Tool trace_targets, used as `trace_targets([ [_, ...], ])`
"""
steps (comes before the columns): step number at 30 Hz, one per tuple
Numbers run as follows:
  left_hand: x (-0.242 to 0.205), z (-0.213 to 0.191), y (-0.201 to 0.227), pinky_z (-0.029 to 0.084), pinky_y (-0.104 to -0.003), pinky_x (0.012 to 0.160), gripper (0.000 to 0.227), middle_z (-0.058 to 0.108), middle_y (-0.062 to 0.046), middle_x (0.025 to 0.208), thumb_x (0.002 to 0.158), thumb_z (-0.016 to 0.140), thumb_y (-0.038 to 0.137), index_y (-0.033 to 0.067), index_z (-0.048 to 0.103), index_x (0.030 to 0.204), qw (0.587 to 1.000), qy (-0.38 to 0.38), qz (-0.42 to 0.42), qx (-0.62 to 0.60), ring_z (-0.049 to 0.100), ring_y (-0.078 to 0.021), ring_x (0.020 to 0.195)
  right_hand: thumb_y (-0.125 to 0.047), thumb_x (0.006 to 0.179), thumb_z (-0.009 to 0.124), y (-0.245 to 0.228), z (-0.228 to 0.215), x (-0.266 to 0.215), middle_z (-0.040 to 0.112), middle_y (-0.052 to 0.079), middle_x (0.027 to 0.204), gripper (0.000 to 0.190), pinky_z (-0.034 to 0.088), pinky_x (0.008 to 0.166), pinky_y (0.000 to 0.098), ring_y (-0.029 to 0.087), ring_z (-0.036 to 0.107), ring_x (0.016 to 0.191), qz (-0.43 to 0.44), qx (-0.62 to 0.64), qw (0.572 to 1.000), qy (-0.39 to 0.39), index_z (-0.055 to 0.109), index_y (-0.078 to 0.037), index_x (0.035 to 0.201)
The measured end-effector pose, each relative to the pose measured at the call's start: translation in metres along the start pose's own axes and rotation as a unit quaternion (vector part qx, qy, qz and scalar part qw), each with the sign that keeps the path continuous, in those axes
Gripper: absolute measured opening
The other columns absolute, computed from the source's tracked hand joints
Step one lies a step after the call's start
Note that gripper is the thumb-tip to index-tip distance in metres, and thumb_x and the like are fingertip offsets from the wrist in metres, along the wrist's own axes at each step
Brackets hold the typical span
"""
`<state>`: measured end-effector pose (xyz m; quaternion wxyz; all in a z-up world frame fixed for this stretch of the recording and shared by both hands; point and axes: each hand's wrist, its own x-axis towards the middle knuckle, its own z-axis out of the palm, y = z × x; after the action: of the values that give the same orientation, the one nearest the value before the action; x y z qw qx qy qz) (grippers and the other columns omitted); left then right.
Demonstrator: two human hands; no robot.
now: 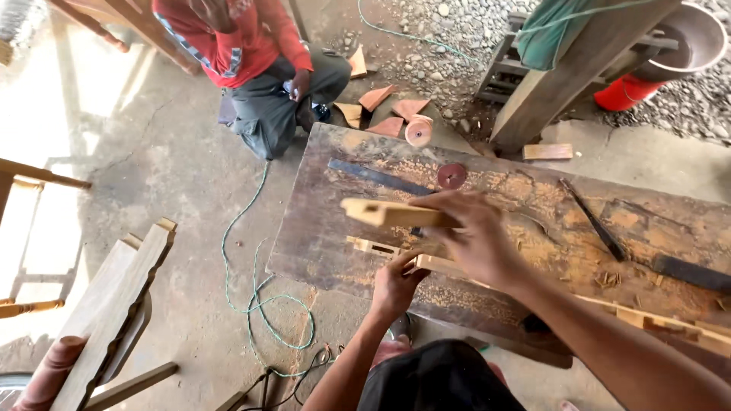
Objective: The person uses a hammer to tap small wooden pieces into slots on a long wooden frame. They repeatedly pick up pieces, align them, and strike them into place, then move the frame along the workbench to continue the process.
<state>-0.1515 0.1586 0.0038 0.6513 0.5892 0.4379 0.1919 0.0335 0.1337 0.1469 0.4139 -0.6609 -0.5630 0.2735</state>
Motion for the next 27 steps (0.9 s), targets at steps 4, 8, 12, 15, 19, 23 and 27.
trace_targets([
  [4,-0.001,-0.007,0.016,0.062,-0.034,0.084,0.044,0.079,-0.012,0.108,0.087,0.081,0.017,0.0125,0.072,0.130,0.995,-0.019,-0.002,0.093,0.076,-0.0197,0.105,-0.004,0.080,0.082,0.028,0.050,-0.001,0.075,-0.005,0.118,0.052,0.040,0.096,0.0341,0.015,0.061,0.100,-0.085,-0.156,0.983,0.036,0.072,-0.028,0.124],
  [8,0.011,-0.018,-0.004,0.055,-0.041,0.101,0.065,0.069,-0.018,0.129,0.083,0.083,0.026,0.0102,0.060,0.141,0.996,-0.057,0.001,0.062,0.067,-0.0301,0.121,-0.003,0.078,0.084,0.059,0.070,-0.003,0.072,-0.005,0.130,0.058,0.038,0.097,0.0335,0.014,0.057,0.106,-0.049,-0.198,0.979,0.012,0.071,-0.031,0.127],
  [12,0.010,-0.045,0.019,0.040,-0.047,0.117,0.097,0.047,-0.019,0.154,0.077,0.088,0.029,0.0087,0.030,0.152,0.985,-0.095,0.035,-0.142,0.043,-0.0338,0.145,-0.002,0.077,0.083,0.057,0.071,-0.003,0.071,-0.006,0.131,0.058,0.040,0.098,0.0331,0.015,0.058,0.107,-0.030,-0.192,0.981,0.015,0.072,-0.031,0.127],
  [15,0.019,-0.056,0.063,0.032,-0.051,0.120,0.120,0.033,-0.016,0.160,0.070,0.094,0.035,0.0151,0.010,0.154,0.947,-0.040,0.057,-0.312,0.033,-0.0332,0.150,-0.004,0.076,0.084,0.051,0.070,0.002,0.071,-0.004,0.130,0.060,0.041,0.102,0.0355,0.019,0.057,0.109,-0.027,-0.194,0.981,-0.008,0.071,-0.030,0.128],
  [19,0.045,-0.065,0.070,0.044,-0.051,0.114,0.093,0.051,-0.021,0.139,0.074,0.090,0.032,0.0055,0.032,0.141,0.938,0.089,0.092,-0.323,0.051,-0.0338,0.133,-0.022,0.082,0.081,0.047,0.067,0.006,0.062,0.008,0.136,0.070,0.039,0.110,0.0451,0.026,0.055,0.122,-0.075,-0.208,0.974,0.049,0.051,-0.021,0.145],
  [23,0.059,-0.107,0.027,0.051,-0.042,0.099,0.071,0.059,-0.013,0.116,0.077,0.088,0.025,0.0040,0.044,0.129,0.943,0.199,0.066,-0.257,0.060,-0.0245,0.108,-0.052,0.091,0.069,0.042,0.066,0.004,0.047,0.020,0.144,0.088,0.036,0.115,0.0525,0.034,0.047,0.131,-0.041,-0.201,0.973,0.105,0.029,-0.010,0.157],
  [27,0.057,-0.119,0.007,0.051,-0.036,0.093,0.064,0.058,-0.010,0.113,0.080,0.087,0.025,0.0035,0.047,0.125,0.966,0.194,0.061,-0.161,0.058,-0.0192,0.103,-0.059,0.092,0.064,0.041,0.067,0.003,0.046,0.019,0.143,0.088,0.035,0.114,0.0536,0.034,0.047,0.132,-0.004,-0.212,0.972,0.099,0.028,-0.010,0.157],
])
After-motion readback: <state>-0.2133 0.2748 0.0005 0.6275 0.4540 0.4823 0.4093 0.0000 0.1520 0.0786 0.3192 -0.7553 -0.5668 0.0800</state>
